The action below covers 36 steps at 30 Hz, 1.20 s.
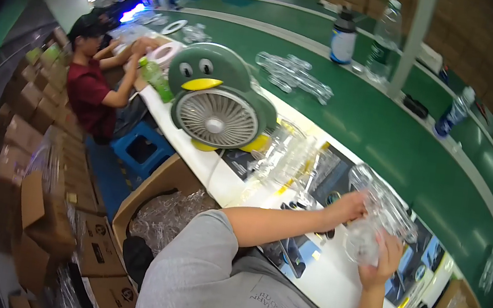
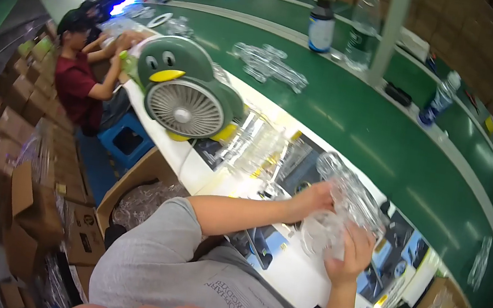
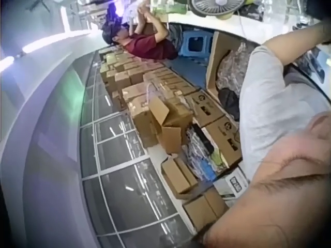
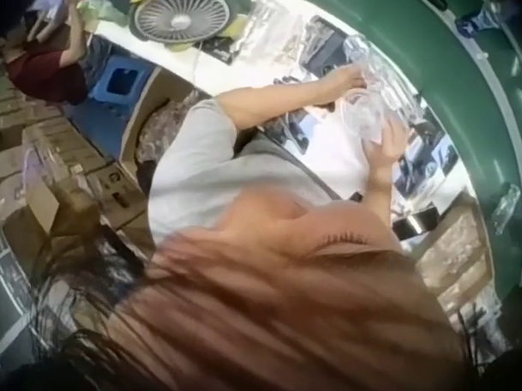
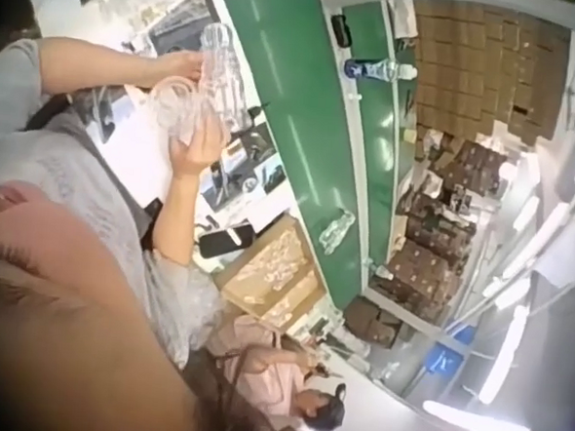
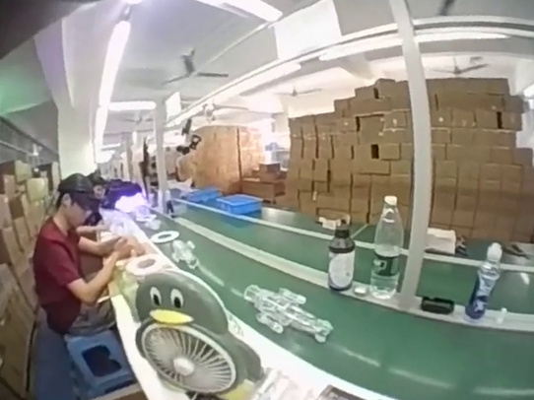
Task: Assembling plastic bottle components on a production line using adhesive.
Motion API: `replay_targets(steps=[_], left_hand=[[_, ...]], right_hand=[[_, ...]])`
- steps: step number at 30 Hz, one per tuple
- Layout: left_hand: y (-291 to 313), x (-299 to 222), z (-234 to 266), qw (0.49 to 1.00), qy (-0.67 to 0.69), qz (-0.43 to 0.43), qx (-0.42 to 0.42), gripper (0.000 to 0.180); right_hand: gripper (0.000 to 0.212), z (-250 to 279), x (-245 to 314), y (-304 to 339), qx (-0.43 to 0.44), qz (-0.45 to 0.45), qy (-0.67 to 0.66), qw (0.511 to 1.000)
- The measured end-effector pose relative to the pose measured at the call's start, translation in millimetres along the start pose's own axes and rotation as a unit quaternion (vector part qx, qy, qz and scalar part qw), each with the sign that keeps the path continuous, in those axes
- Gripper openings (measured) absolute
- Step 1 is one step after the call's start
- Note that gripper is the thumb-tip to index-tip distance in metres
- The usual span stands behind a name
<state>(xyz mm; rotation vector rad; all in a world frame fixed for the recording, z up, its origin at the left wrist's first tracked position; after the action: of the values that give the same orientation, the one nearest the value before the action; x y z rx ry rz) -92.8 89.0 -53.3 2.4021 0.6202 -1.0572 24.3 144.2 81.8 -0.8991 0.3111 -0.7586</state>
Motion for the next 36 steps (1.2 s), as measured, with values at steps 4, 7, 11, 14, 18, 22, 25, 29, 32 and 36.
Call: replay_targets(steps=[4, 7, 11, 14, 18, 22, 25, 29, 32, 36], left_hand=[[6.5, -12.2, 6.3, 0.983, 0.176, 0.009, 0.040, 0.045], [16.2, -27.4, 2.6, 0.976, 0.198, 0.002, 0.086, 0.056], [5.0, -9.6, 10.7, 0.960, 0.267, 0.082, 0.004, 0.054], [2.8, -9.7, 9.8, 0.960, 0.268, 0.079, -0.009, 0.050], [6.2, -18.3, 15.1, 0.964, 0.263, 0.033, -0.023, 0.050], [13.4, -26.8, 16.4, 0.970, 0.237, -0.002, -0.057, 0.050], [11.9, -18.2, 27.2, 0.965, 0.251, 0.025, -0.076, 0.047], [5.9, -24.4, 22.1, 0.964, 0.263, 0.023, -0.028, 0.042], [5.1, -21.1, 29.4, 0.963, 0.255, 0.015, -0.087, 0.038], [7.8, -23.5, 31.0, 0.971, 0.227, -0.006, -0.082, 0.044]], right_hand=[[0.045, -32.2, -1.5, -7.3, 0.098, -0.027, -0.017, 0.995], [0.049, -40.8, 1.0, -18.0, 0.107, -0.001, -0.053, 0.993], [0.046, -32.0, -6.9, -17.3, 0.123, -0.031, -0.084, 0.988], [0.042, -19.8, -5.5, -15.8, 0.132, -0.045, -0.114, 0.984], [0.042, -14.7, -11.6, -8.0, 0.173, -0.104, -0.214, 0.956], [0.037, -8.1, -22.0, 3.7, 0.183, -0.164, -0.345, 0.906], [0.029, -2.4, -41.0, 17.4, 0.179, -0.204, -0.416, 0.868], [0.043, -3.4, -81.1, 58.8, 0.146, -0.388, -0.459, 0.786], [0.055, -9.3, -84.5, 64.8, 0.134, -0.434, -0.502, 0.736], [0.063, 3.1, -86.7, 55.9, 0.135, -0.430, -0.416, 0.790]])
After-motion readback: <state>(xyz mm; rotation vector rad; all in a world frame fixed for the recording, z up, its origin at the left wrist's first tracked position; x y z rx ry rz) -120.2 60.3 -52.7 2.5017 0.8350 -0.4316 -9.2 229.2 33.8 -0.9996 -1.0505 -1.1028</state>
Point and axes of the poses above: each hand's wrist, its own y-axis away from the middle knuckle, its own z-axis out of the back of the hand, x = y × z, the point moved 10 cm from there along -y, towards the middle knuckle, and after that the axes turned 15 degrees about z, right-handed, at the moved point
